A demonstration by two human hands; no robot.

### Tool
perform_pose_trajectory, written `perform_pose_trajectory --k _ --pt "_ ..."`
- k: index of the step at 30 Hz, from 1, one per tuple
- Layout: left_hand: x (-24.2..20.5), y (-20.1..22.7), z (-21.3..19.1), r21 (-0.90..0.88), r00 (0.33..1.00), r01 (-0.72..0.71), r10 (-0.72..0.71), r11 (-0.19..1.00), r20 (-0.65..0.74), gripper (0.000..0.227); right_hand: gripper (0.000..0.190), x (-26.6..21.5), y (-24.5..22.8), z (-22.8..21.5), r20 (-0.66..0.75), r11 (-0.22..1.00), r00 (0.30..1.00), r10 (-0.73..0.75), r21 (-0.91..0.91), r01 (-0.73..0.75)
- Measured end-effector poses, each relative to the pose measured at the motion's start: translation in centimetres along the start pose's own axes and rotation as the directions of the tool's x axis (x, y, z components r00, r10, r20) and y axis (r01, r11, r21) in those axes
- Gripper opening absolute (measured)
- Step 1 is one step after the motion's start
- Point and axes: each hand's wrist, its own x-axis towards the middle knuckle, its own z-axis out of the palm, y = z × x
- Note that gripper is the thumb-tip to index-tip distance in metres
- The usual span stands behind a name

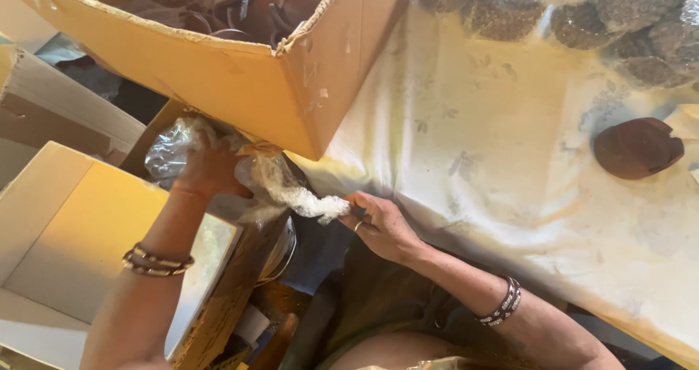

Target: The person wraps stacks of round, dark brown objects in bubble wrap and secures them with tape. They then wipe a single round object with a cloth and place it into a blue basin. Finally, they handle a piece of bubble wrap from a cardboard box.

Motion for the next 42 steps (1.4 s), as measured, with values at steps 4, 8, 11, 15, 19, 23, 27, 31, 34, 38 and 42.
perform_pose_trajectory --k 4,8,11,15,19,23,27,31,34,38,42 --pt "2.8 1.1 2.7 0.24 0.994 0.073 -0.091 0.968 0.065 0.103 0.016 -1.4 -2.6 -1.6 -0.081 0.987 0.997 -0.015 -0.163 0.001" --pt "8.1 -1.8 9.8 0.163 0.994 0.099 -0.089 0.982 -0.068 0.1 0.018 -3.0 -2.5 -4.2 -0.189 0.964 0.965 -0.181 -0.23 0.135" --pt "11.9 -5.2 17.0 0.217 0.94 0.109 -0.03 0.97 -0.34 0.055 0.017 -4.9 -2.1 -9.0 -0.395 0.978 0.906 -0.153 -0.19 0.082" --pt "7.4 -2.7 10.1 0.282 0.965 0.047 0.03 0.958 -0.261 0.063 0.02 -6.5 -2.4 -17.4 -0.4 0.976 0.906 -0.138 0.102 0.193" --pt "3.1 -0.3 3.0 0.224 0.998 0.002 0.013 0.974 -0.066 0.093 0.017 -5.9 -2.9 -22.9 -0.501 0.977 0.865 -0.018 0.177 0.123" --pt "-2.6 2.5 -3.0 0.085 0.999 -0.037 0.035 0.996 0.032 0.052 0.023 -5.0 0.8 -27.3 -0.529 0.933 0.829 0.178 0.36 0.03" --pt "-7.7 10.4 -10.5 0.012 0.977 -0.062 0.058 0.998 0.203 0.029 0.02 -4.8 4.2 -30.0 -0.539 0.912 0.805 0.248 0.411 -0.006" --pt "-9.4 18.1 -16.0 -0.318 0.852 -0.523 0.494 0.791 -0.173 0.049 0.018 -4.3 6.8 -30.8 -0.523 0.915 0.81 0.266 0.401 -0.041" --pt "-7.1 23.4 -18.0 -0.203 0.624 -0.772 0.656 0.602 -0.424 0.047 0.018 -4.2 8.3 -31.0 -0.53 0.93 0.823 0.205 0.368 0.005" --pt "-0.4 30.8 -19.4 -0.062 0.337 -0.916 0.676 0.397 -0.656 0.067 0.024 -4.8 7.3 -30.9 -0.552 0.96 0.83 0.082 0.268 0.084" --pt "6.0 37.7 -20.3 -0.029 0.344 -0.893 0.638 0.449 -0.689 0.077 0.024 -5.9 7.7 -31.3 -0.608 0.96 0.793 -0.038 0.199 0.198"
